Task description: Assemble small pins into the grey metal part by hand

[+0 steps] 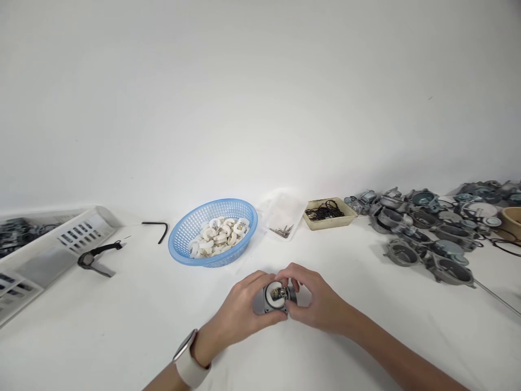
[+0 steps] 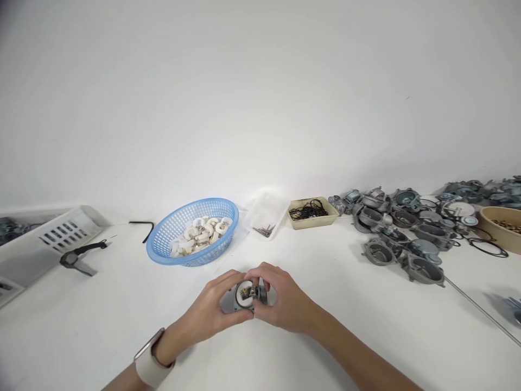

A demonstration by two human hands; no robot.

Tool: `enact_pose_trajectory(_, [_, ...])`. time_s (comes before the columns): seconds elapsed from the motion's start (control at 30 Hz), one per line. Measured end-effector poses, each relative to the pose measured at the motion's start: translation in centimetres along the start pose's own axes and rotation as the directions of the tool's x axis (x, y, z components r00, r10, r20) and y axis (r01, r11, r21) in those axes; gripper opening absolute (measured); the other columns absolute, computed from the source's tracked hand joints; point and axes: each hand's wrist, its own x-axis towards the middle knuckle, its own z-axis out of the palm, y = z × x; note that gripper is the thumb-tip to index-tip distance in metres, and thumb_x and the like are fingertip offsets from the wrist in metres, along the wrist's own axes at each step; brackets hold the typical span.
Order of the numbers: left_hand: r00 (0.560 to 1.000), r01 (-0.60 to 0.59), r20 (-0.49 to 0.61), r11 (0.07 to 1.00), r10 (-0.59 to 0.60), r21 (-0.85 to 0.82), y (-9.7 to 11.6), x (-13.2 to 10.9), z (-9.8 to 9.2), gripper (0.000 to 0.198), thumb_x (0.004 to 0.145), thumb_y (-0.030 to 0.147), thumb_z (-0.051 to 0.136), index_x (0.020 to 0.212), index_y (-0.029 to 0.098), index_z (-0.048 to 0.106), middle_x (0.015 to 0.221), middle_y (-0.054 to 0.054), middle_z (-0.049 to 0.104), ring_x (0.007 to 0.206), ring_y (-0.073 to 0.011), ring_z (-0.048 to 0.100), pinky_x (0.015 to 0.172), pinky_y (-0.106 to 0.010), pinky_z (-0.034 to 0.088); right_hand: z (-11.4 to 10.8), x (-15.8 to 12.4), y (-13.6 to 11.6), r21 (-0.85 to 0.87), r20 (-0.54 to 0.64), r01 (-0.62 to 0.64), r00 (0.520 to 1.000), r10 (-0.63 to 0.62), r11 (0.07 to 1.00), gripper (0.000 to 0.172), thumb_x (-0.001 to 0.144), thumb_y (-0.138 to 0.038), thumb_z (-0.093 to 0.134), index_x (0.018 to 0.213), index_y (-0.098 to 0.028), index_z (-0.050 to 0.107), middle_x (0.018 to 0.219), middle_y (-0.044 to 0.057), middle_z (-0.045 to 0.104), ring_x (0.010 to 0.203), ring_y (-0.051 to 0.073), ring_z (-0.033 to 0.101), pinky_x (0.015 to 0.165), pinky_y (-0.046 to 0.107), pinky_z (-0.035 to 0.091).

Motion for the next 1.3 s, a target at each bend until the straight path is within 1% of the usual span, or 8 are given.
enact_pose_trajectory(0.13, [1.0,-0.013,0.023,1.0,0.013,0.013,0.4,0.0,-0.3,0.044,0.079,0.035,0.08,0.119,0.028,0.063,0.105,-0.001,0.067,0.095,-0.0214,0.063,0.082,-0.032,0.051,-0.4,-0.1,-0.9,-0.112,0.062,0.032,0.998,-0.025,0.993,0.052,0.074,-0.005,0.063,0.118,-0.031,0.059,0.095,-0.002,0.062,0.082,0.017,0.054,0.082,0.034,0.046])
enact_pose_trajectory(0.27, [0.999,-0.022,0.037,1.0,0.022,0.021,0.5,0.0,-0.4,0.042,0.077,0.034,0.082,0.114,0.027,0.063,0.103,0.0,0.067,0.094,-0.0206,0.062,0.08,-0.031,0.05,-0.7,-0.1,-1.4,-0.223,0.107,0.095,0.992,-0.072,0.97,0.049,0.075,-0.006,0.063,0.118,-0.029,0.058,0.094,0.0,0.062,0.084,0.019,0.055,0.081,0.035,0.044])
enact_pose_trajectory(0.47, [0.998,-0.046,0.045,0.998,0.044,0.049,0.1,0.0,-0.3,0.046,0.077,0.039,0.083,0.116,0.026,0.062,0.106,-0.001,0.066,0.096,-0.0217,0.062,0.083,-0.033,0.05,-0.5,-0.4,-1.1,-0.318,0.119,0.18,0.982,-0.149,0.931,0.048,0.074,-0.007,0.062,0.117,-0.027,0.055,0.096,0.001,0.062,0.083,0.019,0.056,0.079,0.034,0.041])
enact_pose_trajectory(0.67, [0.997,-0.059,0.046,0.996,0.056,0.062,0.0,0.0,-0.3,0.049,0.077,0.043,0.083,0.118,0.026,0.061,0.107,-0.002,0.066,0.097,-0.0223,0.062,0.084,-0.034,0.051,-0.4,-0.5,-1.3,-0.332,0.119,0.211,0.976,-0.181,0.919,0.047,0.076,-0.007,0.061,0.119,-0.026,0.053,0.098,0.0,0.062,0.086,0.018,0.056,0.08,0.034,0.04])
enact_pose_trajectory(1.03, [0.998,-0.048,0.045,0.998,0.046,0.04,0.0,0.0,-0.2,0.047,0.079,0.043,0.081,0.118,0.026,0.061,0.107,-0.002,0.066,0.096,-0.0223,0.062,0.083,-0.035,0.051,-0.4,-0.4,-1.2,-0.343,0.112,0.2,0.979,-0.172,0.918,0.047,0.075,-0.008,0.062,0.117,-0.026,0.054,0.098,0.0,0.061,0.084,0.018,0.055,0.079,0.033,0.04])
enact_pose_trajectory(1.3, [0.998,-0.038,0.052,0.998,0.036,0.045,0.0,-0.1,-0.2,0.05,0.077,0.039,0.084,0.12,0.028,0.061,0.107,0.0,0.066,0.097,-0.0214,0.061,0.084,-0.033,0.05,-0.5,-0.5,-1.2,-0.332,0.126,0.199,0.978,-0.165,0.922,0.046,0.077,-0.008,0.061,0.118,-0.027,0.053,0.099,-0.001,0.061,0.086,0.017,0.055,0.08,0.033,0.039])
